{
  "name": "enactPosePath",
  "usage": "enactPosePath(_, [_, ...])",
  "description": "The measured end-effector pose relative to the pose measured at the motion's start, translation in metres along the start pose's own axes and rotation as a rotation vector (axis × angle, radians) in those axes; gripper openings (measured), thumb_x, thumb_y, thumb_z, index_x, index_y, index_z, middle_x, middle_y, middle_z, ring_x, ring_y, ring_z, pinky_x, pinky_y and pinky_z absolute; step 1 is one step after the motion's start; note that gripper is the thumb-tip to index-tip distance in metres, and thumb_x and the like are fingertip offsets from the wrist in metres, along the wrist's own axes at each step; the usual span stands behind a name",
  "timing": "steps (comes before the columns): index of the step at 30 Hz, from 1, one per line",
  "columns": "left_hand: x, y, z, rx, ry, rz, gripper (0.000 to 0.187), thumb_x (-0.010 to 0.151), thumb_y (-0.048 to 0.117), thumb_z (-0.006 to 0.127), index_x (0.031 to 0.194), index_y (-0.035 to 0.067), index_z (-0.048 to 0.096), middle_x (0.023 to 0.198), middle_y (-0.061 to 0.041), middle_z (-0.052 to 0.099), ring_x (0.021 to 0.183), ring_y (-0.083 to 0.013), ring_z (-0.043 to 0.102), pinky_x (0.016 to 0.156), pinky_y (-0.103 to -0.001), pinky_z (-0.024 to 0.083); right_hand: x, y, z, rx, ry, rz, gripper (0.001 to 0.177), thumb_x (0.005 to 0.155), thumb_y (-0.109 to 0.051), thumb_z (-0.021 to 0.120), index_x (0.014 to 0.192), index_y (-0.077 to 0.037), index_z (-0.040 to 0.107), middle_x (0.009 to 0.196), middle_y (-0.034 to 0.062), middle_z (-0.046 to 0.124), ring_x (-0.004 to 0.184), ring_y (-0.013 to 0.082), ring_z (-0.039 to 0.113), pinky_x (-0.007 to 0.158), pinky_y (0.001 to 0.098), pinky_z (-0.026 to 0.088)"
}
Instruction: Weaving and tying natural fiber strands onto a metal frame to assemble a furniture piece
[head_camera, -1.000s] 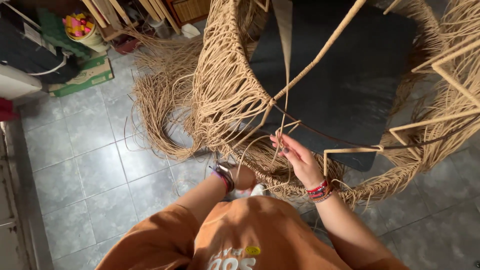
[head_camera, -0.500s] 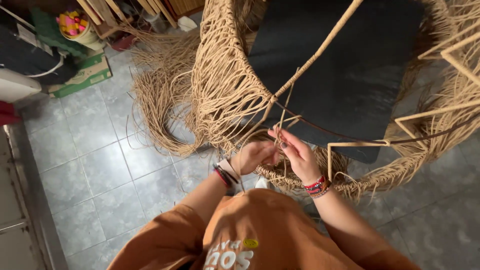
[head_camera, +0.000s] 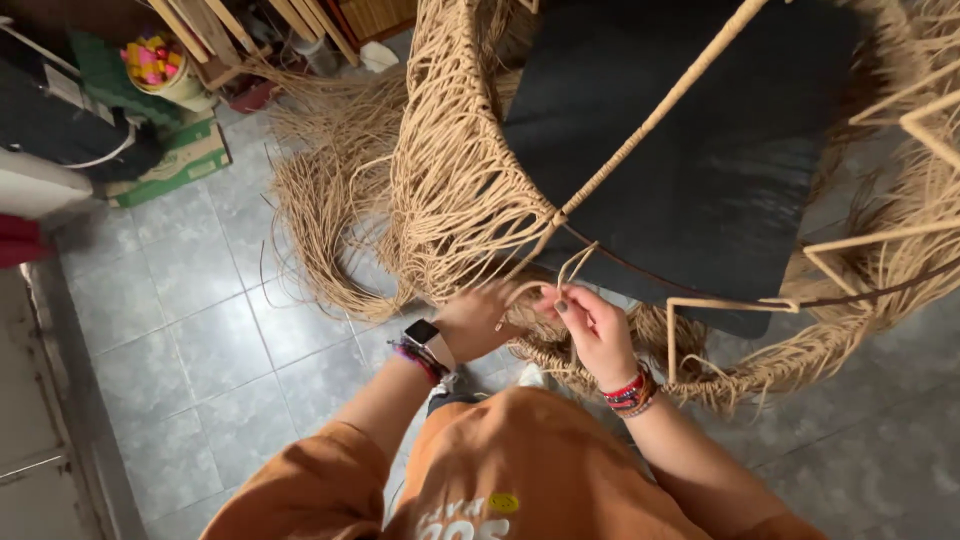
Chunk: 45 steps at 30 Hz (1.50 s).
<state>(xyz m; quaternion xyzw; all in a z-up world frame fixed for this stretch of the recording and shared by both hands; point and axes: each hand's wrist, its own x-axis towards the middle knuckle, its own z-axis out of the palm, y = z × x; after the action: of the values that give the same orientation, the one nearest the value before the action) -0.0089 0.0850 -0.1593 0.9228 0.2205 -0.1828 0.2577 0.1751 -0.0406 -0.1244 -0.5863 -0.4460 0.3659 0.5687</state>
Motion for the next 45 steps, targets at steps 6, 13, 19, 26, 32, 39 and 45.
enactPosePath(6, [0.005,0.058,-0.036,-0.513,0.862,0.390,0.074,0.083,0.053,0.076,0.141,0.012,0.055,0.132,-0.011,0.059,0.127,-0.0339,0.059,0.104,-0.047,0.050,-0.006,-0.018,0.003,-0.114,0.145,0.050,0.017,0.103,-0.009,0.058,0.098,-0.003,0.073,0.067,0.0006,0.059,0.070,0.0088,0.054,0.066,0.0312,0.052])
enactPosePath(13, [-0.013,0.099,-0.048,-0.666,0.817,0.017,0.028,0.103,0.022,0.050,0.128,0.010,0.057,0.091,-0.017,0.064,0.081,-0.0425,0.066,0.069,-0.048,0.053,-0.009,-0.019,0.000,-0.005,0.180,0.091,0.022,0.102,-0.007,0.056,0.100,0.000,0.076,0.060,0.0008,0.058,0.065,0.0059,0.051,0.062,0.0264,0.049])
enactPosePath(19, [0.015,0.118,-0.071,-1.633,0.958,0.074,0.031,0.111,0.014,0.038,0.090,0.007,0.060,0.089,-0.002,0.050,0.083,-0.0129,0.042,0.077,-0.028,0.037,-0.017,-0.010,0.004,0.197,0.151,0.017,0.020,0.104,-0.005,0.044,0.120,0.000,0.056,0.057,-0.0019,0.052,0.051,0.0058,0.046,0.053,0.0228,0.040])
enactPosePath(26, [0.077,0.102,-0.100,-2.512,0.643,0.096,0.046,0.106,0.036,0.046,0.067,0.021,0.027,0.066,0.014,0.013,0.048,-0.0002,0.014,0.043,-0.020,0.012,-0.019,-0.006,0.010,0.307,0.220,0.087,0.013,0.108,-0.006,0.038,0.114,0.001,0.047,0.045,-0.0001,0.046,0.038,0.0059,0.045,0.045,0.0197,0.034])
enactPosePath(32, [0.112,0.091,-0.136,-2.544,0.773,0.021,0.047,0.101,0.040,0.050,0.063,0.026,0.028,0.055,0.016,0.020,0.042,0.0011,0.019,0.037,-0.016,0.015,-0.031,-0.003,0.004,0.138,0.284,0.176,0.025,0.104,-0.001,0.042,0.103,0.003,0.067,0.042,0.0014,0.047,0.035,0.0062,0.046,0.043,0.0182,0.038])
enactPosePath(39, [0.151,0.079,-0.143,-2.502,0.939,0.058,0.048,0.100,0.040,0.051,0.062,0.026,0.025,0.060,0.014,0.013,0.042,-0.0022,0.013,0.037,-0.020,0.013,-0.057,0.035,0.002,0.158,0.312,0.246,0.029,0.107,-0.014,0.044,0.098,0.001,0.068,0.044,-0.0006,0.043,0.043,0.0051,0.048,0.048,0.0181,0.036])
enactPosePath(45, [0.166,0.072,-0.137,-2.499,1.049,0.021,0.048,0.100,0.041,0.052,0.062,0.026,0.028,0.059,0.013,0.014,0.042,-0.0039,0.013,0.037,-0.021,0.011,-0.051,0.044,-0.003,-0.019,0.260,0.233,0.027,0.103,-0.016,0.047,0.096,-0.006,0.072,0.045,-0.0007,0.045,0.045,0.0086,0.049,0.049,0.0226,0.041])
